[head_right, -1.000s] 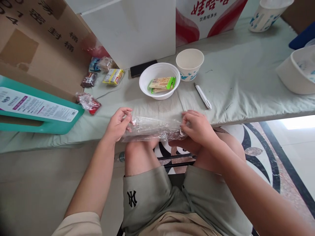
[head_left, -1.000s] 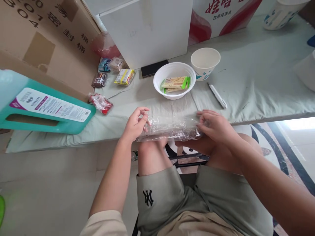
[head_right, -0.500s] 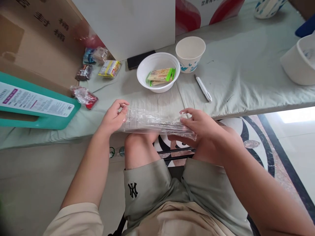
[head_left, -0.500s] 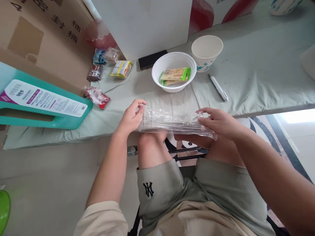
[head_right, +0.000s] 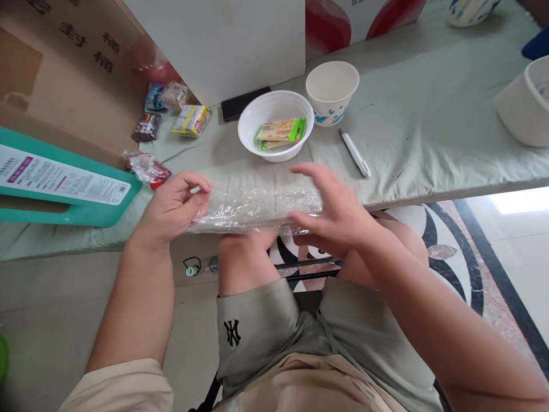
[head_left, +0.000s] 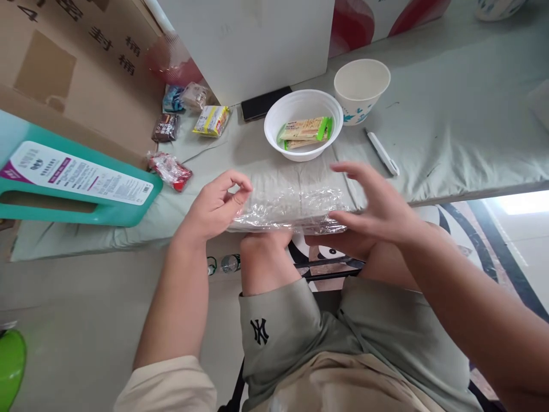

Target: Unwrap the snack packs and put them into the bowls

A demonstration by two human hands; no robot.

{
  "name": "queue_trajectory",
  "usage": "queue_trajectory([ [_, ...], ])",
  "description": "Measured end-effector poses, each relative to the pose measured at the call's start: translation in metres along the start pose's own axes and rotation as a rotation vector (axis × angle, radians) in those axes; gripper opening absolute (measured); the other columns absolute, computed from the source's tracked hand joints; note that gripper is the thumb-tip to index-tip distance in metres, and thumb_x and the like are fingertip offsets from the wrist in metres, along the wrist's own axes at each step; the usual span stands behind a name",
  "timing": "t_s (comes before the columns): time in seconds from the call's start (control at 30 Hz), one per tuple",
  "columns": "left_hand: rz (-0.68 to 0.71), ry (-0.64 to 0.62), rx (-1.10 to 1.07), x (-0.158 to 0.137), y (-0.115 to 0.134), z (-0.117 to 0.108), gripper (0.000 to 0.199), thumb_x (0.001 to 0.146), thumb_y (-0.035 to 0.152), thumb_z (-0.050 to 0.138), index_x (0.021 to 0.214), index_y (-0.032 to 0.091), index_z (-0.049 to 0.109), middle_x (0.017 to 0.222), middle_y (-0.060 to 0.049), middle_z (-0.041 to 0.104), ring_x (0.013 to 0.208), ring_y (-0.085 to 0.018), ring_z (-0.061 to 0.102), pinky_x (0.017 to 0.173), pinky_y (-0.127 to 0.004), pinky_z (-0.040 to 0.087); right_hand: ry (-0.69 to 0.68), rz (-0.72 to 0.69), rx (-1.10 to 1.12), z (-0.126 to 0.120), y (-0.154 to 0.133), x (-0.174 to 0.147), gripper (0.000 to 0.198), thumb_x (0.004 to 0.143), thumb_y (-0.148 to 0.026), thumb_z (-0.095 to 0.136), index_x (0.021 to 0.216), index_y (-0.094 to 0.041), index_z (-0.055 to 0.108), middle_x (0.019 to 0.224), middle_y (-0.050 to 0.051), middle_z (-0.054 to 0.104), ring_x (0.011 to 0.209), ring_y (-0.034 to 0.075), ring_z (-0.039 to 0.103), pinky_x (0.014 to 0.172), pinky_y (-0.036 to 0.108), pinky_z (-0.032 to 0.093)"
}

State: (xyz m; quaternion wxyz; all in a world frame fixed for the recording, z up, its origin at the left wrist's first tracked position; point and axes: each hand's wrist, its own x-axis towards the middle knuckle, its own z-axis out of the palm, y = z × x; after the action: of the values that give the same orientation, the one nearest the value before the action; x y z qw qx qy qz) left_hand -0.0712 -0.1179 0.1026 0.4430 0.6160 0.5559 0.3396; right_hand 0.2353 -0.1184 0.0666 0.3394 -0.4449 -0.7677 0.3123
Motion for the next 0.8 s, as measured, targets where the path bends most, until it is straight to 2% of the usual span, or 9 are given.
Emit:
queue_trajectory([
  [0.1,-0.095,-0.142,0.021,-0.012,0.042,-0.002,0.02,0.074,0.034,0.08,0.075,0.022,0.064,0.073,-0.001,0.055,0.047,-0.008,0.044,0.041,-0.023,0.036,-0.281,-0.195,0.206,0.019,-0.026,0.041,0.078,0.071,-0.044,0.079,0.142,-0.024,0.052,0.142,0.01,0.059,0.13,0.03,0.056,0.106,0.043,0.048],
  [0.2,-0.059,-0.164,0.098,-0.02,0.074,-0.017,0.023,0.069,0.033,0.084,0.079,0.021,0.067,0.08,-0.003,0.06,0.061,-0.013,0.058,0.052,-0.025,0.046,-0.6,-0.159,0.274,0.04,-0.042,0.069,0.035,0.075,-0.03,0.071,0.11,-0.022,0.07,0.096,0.003,0.075,0.087,0.02,0.068,0.08,0.033,0.053],
  [0.27,0.084,0.013,0.118,-0.022,0.078,-0.029,0.027,0.073,0.036,0.082,0.091,0.021,0.069,0.092,-0.005,0.065,0.085,-0.018,0.067,0.072,-0.029,0.054,-0.679,-0.056,0.311,0.049,-0.043,0.068,0.011,0.079,-0.025,0.064,0.086,-0.021,0.071,0.072,-0.001,0.07,0.065,0.014,0.063,0.067,0.028,0.049],
  [0.37,0.138,0.376,-0.132,-0.023,0.05,-0.029,0.033,0.082,0.048,0.073,0.097,0.02,0.067,0.106,-0.007,0.067,0.109,-0.02,0.064,0.091,-0.035,0.053,-0.491,0.27,0.531,0.057,-0.033,0.042,0.016,0.083,-0.035,0.063,0.084,-0.02,0.067,0.065,-0.001,0.067,0.055,0.012,0.06,0.055,0.025,0.045],
  [0.43,-0.117,0.304,-0.402,-0.026,0.017,-0.003,0.049,0.07,0.062,0.079,0.094,0.02,0.068,0.104,-0.009,0.069,0.107,-0.023,0.066,0.084,-0.034,0.056,-0.256,0.56,0.723,0.062,-0.022,0.016,0.026,0.083,-0.046,0.065,0.088,-0.021,0.063,0.065,-0.002,0.066,0.051,0.012,0.059,0.05,0.025,0.044],
  [0.5,-0.375,0.067,-0.623,-0.03,-0.015,0.041,0.063,0.06,0.066,0.085,0.1,0.019,0.07,0.114,-0.014,0.07,0.108,-0.026,0.067,0.086,-0.037,0.057,-0.079,0.747,0.872,0.067,-0.013,-0.009,0.033,0.079,-0.052,0.07,0.089,-0.022,0.059,0.065,-0.003,0.065,0.053,0.013,0.061,0.051,0.026,0.047],
  [0.63,-0.497,-0.126,-0.751,-0.04,-0.047,0.122,0.059,0.063,0.062,0.085,0.1,0.018,0.07,0.106,-0.013,0.074,0.088,-0.022,0.072,0.073,-0.032,0.058,0.023,0.828,0.935,0.069,0.0,-0.041,0.042,0.072,-0.054,0.077,0.093,-0.021,0.062,0.071,-0.001,0.068,0.062,0.016,0.067,0.06,0.029,0.055],
  [0.7,-0.448,-0.056,-0.654,-0.041,-0.048,0.137,0.044,0.071,0.055,0.082,0.093,0.018,0.07,0.094,-0.008,0.074,0.074,-0.016,0.069,0.06,-0.025,0.052,0.051,0.817,0.851,0.065,0.004,-0.048,0.042,0.072,-0.055,0.076,0.092,-0.019,0.065,0.068,-0.001,0.067,0.057,0.014,0.063,0.057,0.027,0.053],
  [0.8,-0.366,0.045,-0.556,-0.038,-0.048,0.134,0.034,0.079,0.05,0.077,0.083,0.018,0.067,0.076,-0.002,0.069,0.053,-0.007,0.056,0.045,-0.02,0.038,0.095,0.793,0.691,0.056,0.012,-0.051,0.038,0.076,-0.054,0.073,0.088,-0.019,0.067,0.058,-0.004,0.061,0.044,0.009,0.048,0.044,0.023,0.04],
])
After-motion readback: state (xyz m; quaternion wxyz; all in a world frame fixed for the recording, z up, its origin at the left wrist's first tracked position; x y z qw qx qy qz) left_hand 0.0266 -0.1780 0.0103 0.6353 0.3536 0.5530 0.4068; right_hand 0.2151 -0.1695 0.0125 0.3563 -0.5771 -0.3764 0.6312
